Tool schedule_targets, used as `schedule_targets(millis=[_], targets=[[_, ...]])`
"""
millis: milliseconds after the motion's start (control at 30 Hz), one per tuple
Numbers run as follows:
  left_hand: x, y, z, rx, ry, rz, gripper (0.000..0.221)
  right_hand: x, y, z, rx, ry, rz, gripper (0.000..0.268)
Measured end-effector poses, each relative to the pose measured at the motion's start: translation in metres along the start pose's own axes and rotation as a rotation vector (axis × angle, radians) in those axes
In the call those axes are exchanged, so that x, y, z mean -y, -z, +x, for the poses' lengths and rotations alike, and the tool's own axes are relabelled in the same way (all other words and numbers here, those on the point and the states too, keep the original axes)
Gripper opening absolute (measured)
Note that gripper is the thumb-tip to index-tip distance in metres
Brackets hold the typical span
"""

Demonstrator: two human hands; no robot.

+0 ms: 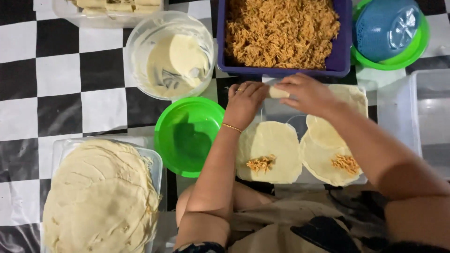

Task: Assembling food wraps by peeling thin wrappers, adding filling by hand, and rolling them into shape.

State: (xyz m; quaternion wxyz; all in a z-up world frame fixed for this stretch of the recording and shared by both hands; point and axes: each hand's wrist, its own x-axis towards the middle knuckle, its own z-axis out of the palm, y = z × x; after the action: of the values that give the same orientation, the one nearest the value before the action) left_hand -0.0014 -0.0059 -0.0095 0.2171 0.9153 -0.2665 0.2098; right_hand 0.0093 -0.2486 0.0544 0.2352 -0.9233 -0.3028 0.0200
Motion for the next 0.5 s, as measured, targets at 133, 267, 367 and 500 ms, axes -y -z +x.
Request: schedule_targets(millis=[133,267,367,500], targets=[[0.001,-0.008,-0.006,0.049,0.058,0.043,0.038,0.007,-0.017,-0.009,0.044,-0.03,-0.331,0.056],[0.006,-0.005,-0.007,0.064,0.073,-0.006,0.04,0.026,-0.003,-0.004,-0.074,-0.026,-0.341,0.041],[-0.003,0.012,-0.011,0.179,0.199,-0.605,0.071,0.04,0.007,-0.009,-0.235,-0.08,0.129,0.052],[-0.041,0.013,-0.013,0.401,0.556,-1.75,0.074,0.084,0.026,-0.019,-0.328,-0.137,0.467,0.039]])
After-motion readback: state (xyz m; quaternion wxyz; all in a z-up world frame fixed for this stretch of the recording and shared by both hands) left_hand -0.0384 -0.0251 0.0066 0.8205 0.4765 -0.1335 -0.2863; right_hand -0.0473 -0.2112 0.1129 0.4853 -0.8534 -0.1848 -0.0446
